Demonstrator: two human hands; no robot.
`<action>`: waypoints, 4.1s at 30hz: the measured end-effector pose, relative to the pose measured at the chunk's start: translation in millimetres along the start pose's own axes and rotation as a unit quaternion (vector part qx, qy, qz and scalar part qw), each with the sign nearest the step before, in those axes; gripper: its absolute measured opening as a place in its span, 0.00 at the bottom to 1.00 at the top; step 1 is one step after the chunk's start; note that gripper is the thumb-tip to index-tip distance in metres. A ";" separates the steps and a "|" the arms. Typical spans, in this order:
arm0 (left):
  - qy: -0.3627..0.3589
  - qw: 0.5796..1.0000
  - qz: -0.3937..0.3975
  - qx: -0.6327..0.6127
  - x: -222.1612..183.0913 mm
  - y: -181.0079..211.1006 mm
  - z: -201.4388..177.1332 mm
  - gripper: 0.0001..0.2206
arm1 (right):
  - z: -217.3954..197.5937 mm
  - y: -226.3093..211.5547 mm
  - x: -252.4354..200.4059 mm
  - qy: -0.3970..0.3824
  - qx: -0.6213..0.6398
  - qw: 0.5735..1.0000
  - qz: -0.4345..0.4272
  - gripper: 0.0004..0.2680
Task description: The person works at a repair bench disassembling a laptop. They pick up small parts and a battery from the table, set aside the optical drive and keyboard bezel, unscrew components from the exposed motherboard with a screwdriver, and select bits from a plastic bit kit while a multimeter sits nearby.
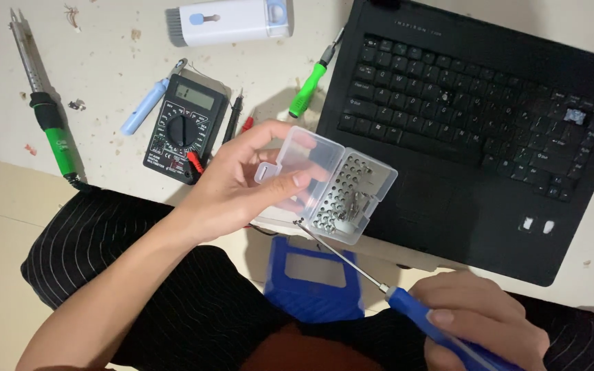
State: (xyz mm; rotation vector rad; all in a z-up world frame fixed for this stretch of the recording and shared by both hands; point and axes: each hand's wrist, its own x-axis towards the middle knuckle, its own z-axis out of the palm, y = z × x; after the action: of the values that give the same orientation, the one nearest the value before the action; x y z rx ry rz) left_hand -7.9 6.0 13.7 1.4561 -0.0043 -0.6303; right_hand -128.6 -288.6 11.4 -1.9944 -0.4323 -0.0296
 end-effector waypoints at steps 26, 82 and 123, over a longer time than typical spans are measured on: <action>0.032 0.999 0.031 -0.016 -9.5 7.5 -12.8 0.11 | 20.9 35.7 20.6 0.369 0.128 0.920 -0.020 0.06; 0.165 0.929 0.108 -0.315 -10.9 -38.4 15.9 0.15 | 26.8 10.2 40.2 0.380 0.307 0.862 0.137 0.05; 0.117 0.949 0.113 -0.271 -17.1 -34.0 25.3 0.16 | 29.2 16.2 25.7 0.231 -0.065 0.962 -0.127 0.10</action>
State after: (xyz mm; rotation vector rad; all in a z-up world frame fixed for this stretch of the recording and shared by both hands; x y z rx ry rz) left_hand -45.1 -9.8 -7.6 0.9670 0.1735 -0.2360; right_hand -104.4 -261.9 -10.5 -1.9679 -0.3831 -0.6861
